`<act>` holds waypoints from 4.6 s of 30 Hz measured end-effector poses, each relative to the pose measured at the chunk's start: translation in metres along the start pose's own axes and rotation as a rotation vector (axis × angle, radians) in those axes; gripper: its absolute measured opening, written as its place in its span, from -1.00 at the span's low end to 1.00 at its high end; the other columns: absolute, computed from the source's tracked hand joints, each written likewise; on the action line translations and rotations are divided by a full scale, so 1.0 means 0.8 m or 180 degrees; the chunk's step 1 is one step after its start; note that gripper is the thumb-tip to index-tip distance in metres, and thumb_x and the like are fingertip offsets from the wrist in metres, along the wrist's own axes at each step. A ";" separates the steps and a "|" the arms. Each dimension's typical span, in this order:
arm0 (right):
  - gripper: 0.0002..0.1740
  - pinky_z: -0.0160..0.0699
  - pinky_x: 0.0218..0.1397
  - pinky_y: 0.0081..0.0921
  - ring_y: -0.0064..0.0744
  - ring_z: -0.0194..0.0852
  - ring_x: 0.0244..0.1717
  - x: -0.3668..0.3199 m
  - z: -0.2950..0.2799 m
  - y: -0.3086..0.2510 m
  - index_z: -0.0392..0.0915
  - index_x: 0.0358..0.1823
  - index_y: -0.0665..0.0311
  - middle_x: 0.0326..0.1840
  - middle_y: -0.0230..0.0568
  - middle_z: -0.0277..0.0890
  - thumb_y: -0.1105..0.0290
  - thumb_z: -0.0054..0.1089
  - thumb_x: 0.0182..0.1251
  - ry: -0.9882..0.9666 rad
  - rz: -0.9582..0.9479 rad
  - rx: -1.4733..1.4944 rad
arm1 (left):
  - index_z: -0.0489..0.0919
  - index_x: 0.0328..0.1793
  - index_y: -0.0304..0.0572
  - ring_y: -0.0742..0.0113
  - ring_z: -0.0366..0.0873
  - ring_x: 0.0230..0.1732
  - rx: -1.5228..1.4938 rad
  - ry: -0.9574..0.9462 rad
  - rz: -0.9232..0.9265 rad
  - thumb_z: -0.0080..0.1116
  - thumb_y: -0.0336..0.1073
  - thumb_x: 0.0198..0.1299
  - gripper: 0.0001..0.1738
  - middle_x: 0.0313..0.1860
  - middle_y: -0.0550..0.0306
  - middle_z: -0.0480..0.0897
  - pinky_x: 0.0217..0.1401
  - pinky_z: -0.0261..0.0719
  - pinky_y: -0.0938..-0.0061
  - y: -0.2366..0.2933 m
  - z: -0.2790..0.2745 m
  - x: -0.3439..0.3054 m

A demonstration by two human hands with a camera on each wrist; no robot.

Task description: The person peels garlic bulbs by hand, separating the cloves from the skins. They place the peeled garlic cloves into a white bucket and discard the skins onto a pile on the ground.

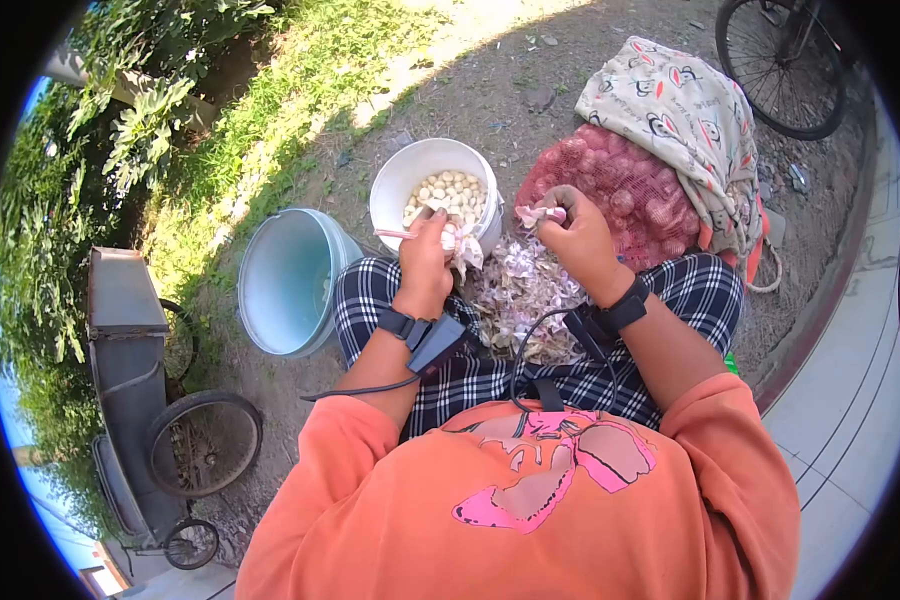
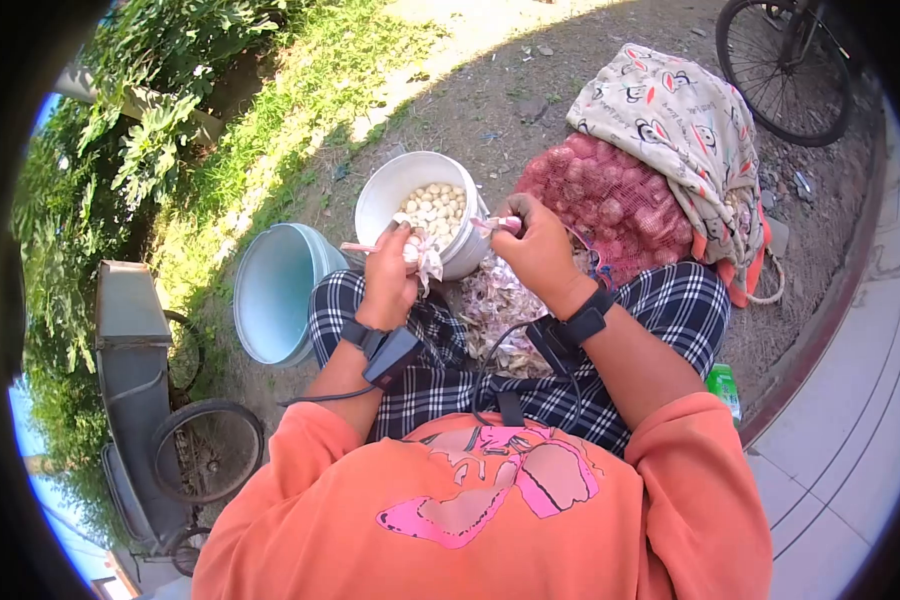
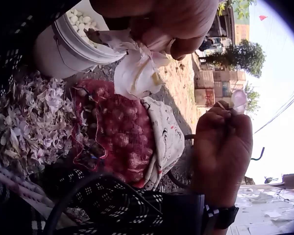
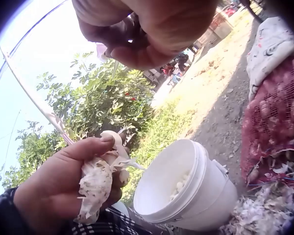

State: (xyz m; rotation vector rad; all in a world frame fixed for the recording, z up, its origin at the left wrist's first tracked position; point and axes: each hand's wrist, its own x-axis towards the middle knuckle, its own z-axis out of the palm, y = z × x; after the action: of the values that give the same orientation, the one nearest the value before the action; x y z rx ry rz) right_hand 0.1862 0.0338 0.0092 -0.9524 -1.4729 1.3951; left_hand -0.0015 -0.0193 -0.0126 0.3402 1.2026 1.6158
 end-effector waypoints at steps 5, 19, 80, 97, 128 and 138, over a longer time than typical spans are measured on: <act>-0.83 0.29 -0.43 -0.59 -0.58 0.24 -0.52 -0.008 0.007 0.009 0.36 -0.44 0.36 -0.58 -0.28 0.33 0.51 0.04 -0.15 -0.0135 0.0055 -0.0332 | 0.27 0.08 -0.32 0.15 0.51 -0.19 -0.0232 0.0571 -0.0837 -0.08 -0.29 0.15 -0.61 -0.12 -0.03 0.50 -0.14 0.50 0.29 -0.012 -0.034 0.039; -0.74 0.28 -0.53 -0.70 -0.65 0.30 -0.58 -0.013 -0.003 0.016 0.46 -0.21 0.38 -0.56 -0.36 0.42 0.33 0.04 0.16 -0.1062 0.1180 0.0225 | 0.21 0.26 -0.13 0.58 0.38 -0.43 0.1543 -0.1783 -0.0525 -0.07 -0.44 0.09 -0.46 -0.43 0.26 0.47 -0.37 0.36 0.70 -0.009 0.024 -0.047; -0.78 0.39 -0.39 -0.54 -0.52 0.42 -0.51 -0.027 0.012 0.045 0.55 -0.44 0.30 -0.56 -0.19 0.50 0.29 0.14 -0.04 -0.1534 0.0399 -0.1236 | 0.56 -0.20 0.05 0.04 0.51 -0.39 0.4610 -0.1094 0.1542 0.04 -0.08 -0.01 -0.72 -0.45 0.01 0.56 -0.40 0.46 0.30 -0.025 0.012 -0.074; -0.74 0.38 -0.35 -0.45 -0.31 0.46 -0.43 -0.020 0.007 0.063 0.52 -0.45 0.34 -0.50 -0.08 0.49 0.25 0.11 0.00 -0.1064 0.0450 -0.1322 | 0.48 -0.12 -0.26 0.61 0.32 -0.50 0.2046 -0.0719 0.0094 -0.07 -0.31 0.10 -0.74 -0.53 0.27 0.49 -0.45 0.30 0.64 -0.050 -0.002 -0.042; -0.79 0.44 -0.39 -0.38 -0.14 0.49 -0.47 -0.025 0.016 0.022 0.51 -0.47 0.33 -0.53 -0.03 0.48 0.33 0.16 -0.11 -0.1420 -0.0511 -0.1599 | 0.55 -0.24 -0.16 -0.03 0.51 -0.35 0.3745 -0.0820 0.0874 0.00 -0.19 -0.01 -0.72 -0.45 -0.14 0.55 -0.34 0.42 0.29 -0.047 0.005 -0.065; -0.77 0.42 -0.33 -0.27 0.02 0.44 -0.45 -0.027 0.022 0.026 0.48 -0.56 0.38 -0.54 0.10 0.44 0.32 0.14 -0.17 -0.1210 -0.0547 -0.1870 | 0.56 -0.29 -0.04 -0.03 0.50 -0.35 0.4700 -0.0814 0.0859 0.00 -0.16 -0.05 -0.76 -0.43 -0.08 0.55 -0.33 0.43 0.26 -0.048 0.008 -0.062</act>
State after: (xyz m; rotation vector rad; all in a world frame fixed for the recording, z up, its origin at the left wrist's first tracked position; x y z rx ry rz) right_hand 0.1758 0.0094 -0.0131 -0.9036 -2.2726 1.0675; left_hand 0.0453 -0.0596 -0.0247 1.6038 1.9975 0.5417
